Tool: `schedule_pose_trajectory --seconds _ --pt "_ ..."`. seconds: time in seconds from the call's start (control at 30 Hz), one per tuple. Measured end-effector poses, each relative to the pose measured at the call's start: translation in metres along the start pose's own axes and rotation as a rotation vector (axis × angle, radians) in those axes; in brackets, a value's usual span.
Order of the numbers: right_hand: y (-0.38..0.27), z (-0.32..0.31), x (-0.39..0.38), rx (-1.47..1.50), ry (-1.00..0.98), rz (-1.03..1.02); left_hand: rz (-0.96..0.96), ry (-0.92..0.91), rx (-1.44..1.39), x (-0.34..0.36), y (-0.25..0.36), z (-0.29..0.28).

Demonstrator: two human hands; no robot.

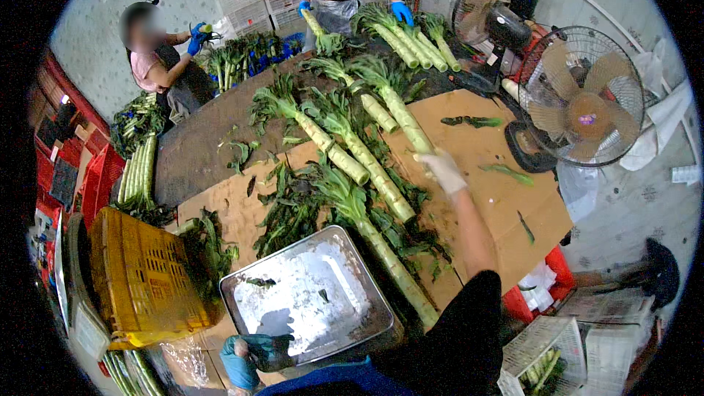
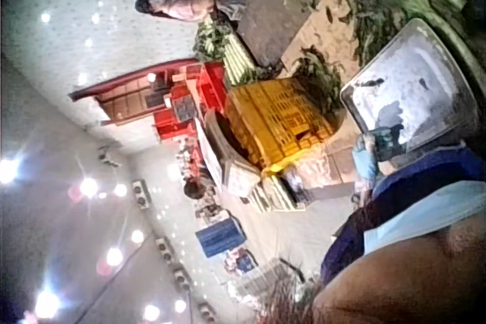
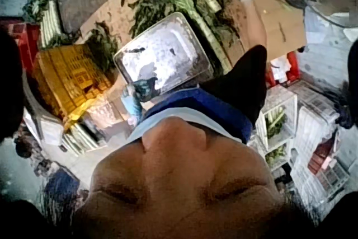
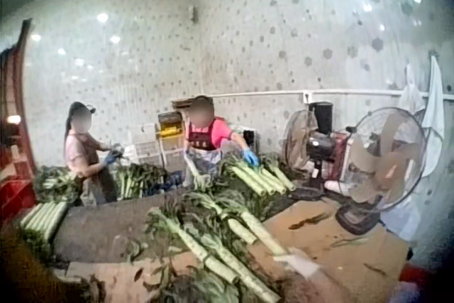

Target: The person repeatedly picks up long green vegetables, places them on a digital scale, wraps them in plastic film using a dispenser, and sets the wrapped items aside. The process is repeated for multiple vegetables.

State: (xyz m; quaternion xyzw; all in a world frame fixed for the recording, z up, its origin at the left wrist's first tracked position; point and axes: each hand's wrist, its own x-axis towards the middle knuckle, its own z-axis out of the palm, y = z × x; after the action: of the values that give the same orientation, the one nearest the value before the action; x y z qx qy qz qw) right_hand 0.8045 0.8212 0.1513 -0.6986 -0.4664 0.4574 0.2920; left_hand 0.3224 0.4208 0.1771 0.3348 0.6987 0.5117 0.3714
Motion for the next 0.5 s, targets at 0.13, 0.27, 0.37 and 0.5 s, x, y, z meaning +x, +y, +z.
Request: schedule_pose_trajectory --seconds 0.13,0.27,0.37,0.5 --pt "0.021 -0.005 -0.16 0.563 -0.28 -0.079 -0.017 -0.053 -0.098 -0.011 -0.005 -0.009" --pt "0.037 0.026 -0.284 1.123 -0.339 0.175 -0.081 -0.106 -0.237 -0.027 0.044 0.025" --pt "0.109 0.02 -0.289 1.333 -0.467 0.094 -0.044 -0.223 -0.03 -0.027 0.049 0.025" --pt "0.063 0.044 -0.354 1.224 -0.311 0.159 0.134 -0.277 -0.077 -0.047 0.039 0.014"
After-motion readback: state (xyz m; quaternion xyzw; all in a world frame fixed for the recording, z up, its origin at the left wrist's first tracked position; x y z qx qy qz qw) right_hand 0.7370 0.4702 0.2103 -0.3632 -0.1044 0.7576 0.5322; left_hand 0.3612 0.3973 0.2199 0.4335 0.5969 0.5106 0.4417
